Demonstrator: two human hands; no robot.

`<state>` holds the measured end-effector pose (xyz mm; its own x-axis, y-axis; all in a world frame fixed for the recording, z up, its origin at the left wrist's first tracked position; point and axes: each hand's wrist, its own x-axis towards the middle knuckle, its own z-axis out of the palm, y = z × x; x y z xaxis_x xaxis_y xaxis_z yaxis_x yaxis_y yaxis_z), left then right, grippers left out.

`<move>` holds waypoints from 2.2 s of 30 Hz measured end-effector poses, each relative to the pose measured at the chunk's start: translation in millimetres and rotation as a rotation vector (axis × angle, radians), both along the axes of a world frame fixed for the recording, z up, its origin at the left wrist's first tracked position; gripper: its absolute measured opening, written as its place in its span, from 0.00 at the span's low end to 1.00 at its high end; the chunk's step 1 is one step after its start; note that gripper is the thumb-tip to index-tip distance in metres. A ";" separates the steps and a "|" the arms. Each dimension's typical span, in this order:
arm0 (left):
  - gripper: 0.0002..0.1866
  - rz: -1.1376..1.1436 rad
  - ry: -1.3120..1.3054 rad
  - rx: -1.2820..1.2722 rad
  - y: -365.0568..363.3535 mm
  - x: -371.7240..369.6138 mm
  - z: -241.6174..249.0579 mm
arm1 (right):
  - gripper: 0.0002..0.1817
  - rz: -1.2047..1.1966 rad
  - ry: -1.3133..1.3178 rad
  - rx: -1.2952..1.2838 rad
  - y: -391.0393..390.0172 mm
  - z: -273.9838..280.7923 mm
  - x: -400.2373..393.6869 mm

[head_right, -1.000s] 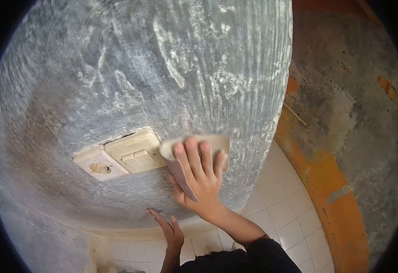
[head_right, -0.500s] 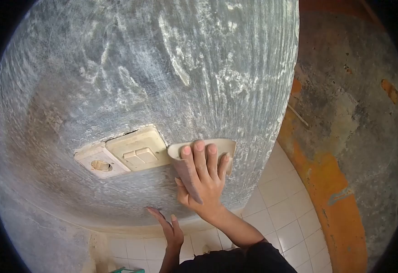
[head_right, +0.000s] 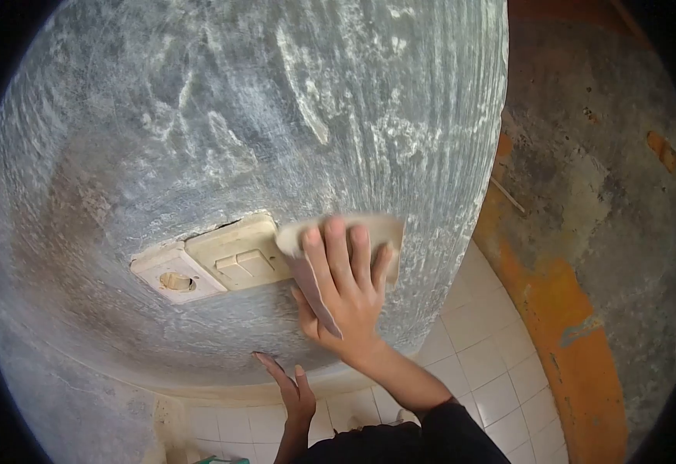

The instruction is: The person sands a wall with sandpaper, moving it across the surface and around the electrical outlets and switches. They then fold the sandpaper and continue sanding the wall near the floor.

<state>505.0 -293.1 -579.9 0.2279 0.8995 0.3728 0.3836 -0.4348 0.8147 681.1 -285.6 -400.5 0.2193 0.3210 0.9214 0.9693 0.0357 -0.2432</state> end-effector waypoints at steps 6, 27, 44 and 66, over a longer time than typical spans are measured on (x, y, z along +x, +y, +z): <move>0.40 0.013 0.047 0.039 3.8 -2.9 -11.6 | 0.33 0.003 -0.024 0.077 -0.1 34.2 10.0; 0.43 -0.005 -0.006 0.004 3.8 -1.6 -6.8 | 0.32 0.057 -0.060 0.000 -9.9 0.8 11.0; 0.40 0.028 0.054 0.017 1.6 0.1 -4.2 | 0.31 0.094 -0.074 0.048 -7.3 43.3 14.3; 0.42 0.038 0.023 0.011 0.3 1.9 1.0 | 0.32 0.086 -0.056 0.155 3.9 55.9 13.0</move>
